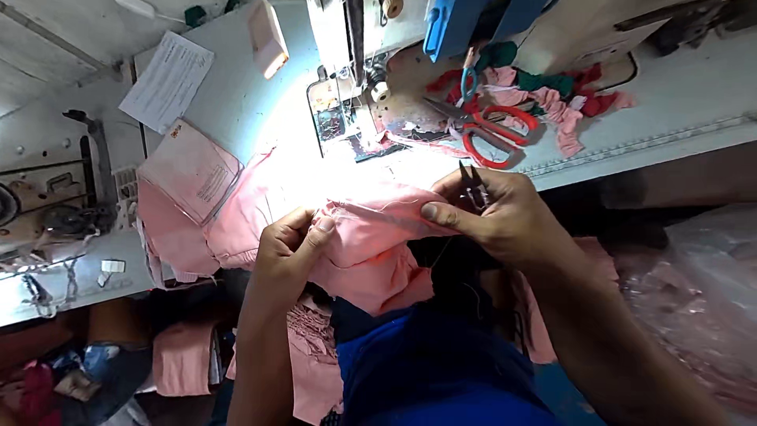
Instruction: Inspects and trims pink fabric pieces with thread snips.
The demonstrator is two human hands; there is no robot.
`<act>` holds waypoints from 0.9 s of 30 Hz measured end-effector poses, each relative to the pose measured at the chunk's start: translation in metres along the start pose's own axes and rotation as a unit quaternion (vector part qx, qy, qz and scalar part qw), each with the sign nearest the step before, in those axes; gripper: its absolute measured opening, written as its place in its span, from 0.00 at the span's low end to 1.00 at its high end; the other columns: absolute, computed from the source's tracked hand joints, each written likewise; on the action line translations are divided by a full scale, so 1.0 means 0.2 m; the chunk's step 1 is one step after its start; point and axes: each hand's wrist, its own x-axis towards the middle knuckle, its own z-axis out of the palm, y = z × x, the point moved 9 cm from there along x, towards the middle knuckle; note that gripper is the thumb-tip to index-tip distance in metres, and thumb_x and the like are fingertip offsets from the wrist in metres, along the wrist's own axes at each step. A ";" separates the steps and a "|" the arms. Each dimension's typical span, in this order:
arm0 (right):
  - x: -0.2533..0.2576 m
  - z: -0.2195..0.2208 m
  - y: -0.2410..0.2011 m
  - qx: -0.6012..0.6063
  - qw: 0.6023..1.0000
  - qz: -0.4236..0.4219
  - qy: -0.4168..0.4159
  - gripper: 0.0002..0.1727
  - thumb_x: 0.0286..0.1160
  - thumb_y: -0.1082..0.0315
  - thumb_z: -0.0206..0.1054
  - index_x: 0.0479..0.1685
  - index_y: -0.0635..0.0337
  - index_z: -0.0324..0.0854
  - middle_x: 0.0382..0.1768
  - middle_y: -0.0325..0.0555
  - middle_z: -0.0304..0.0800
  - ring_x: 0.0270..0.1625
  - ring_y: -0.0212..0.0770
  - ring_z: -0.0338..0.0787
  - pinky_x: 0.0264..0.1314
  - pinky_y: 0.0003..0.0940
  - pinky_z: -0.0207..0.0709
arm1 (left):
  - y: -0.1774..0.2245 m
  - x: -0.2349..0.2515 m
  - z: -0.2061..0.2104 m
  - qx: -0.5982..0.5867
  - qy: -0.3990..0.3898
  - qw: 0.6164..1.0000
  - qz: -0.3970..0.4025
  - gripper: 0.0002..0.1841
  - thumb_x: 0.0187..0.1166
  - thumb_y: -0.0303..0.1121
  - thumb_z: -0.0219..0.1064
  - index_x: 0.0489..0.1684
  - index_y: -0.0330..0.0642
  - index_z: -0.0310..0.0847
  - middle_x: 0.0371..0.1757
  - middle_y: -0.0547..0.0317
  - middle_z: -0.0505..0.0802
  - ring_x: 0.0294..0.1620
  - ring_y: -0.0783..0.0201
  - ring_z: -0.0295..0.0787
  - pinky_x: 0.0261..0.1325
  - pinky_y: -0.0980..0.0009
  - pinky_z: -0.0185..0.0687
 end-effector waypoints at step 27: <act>-0.18 0.53 -0.07 0.450 0.849 0.238 -0.139 0.23 0.95 0.50 0.39 0.39 0.47 0.77 0.17 0.27 0.62 0.13 0.18 0.56 0.14 0.11 0.51 | -0.04 -0.03 0.15 -0.057 0.096 0.994 0.010 0.10 0.85 0.39 0.66 0.36 0.46 0.87 0.25 0.68 0.86 0.24 0.77 0.82 0.29 0.80 0.81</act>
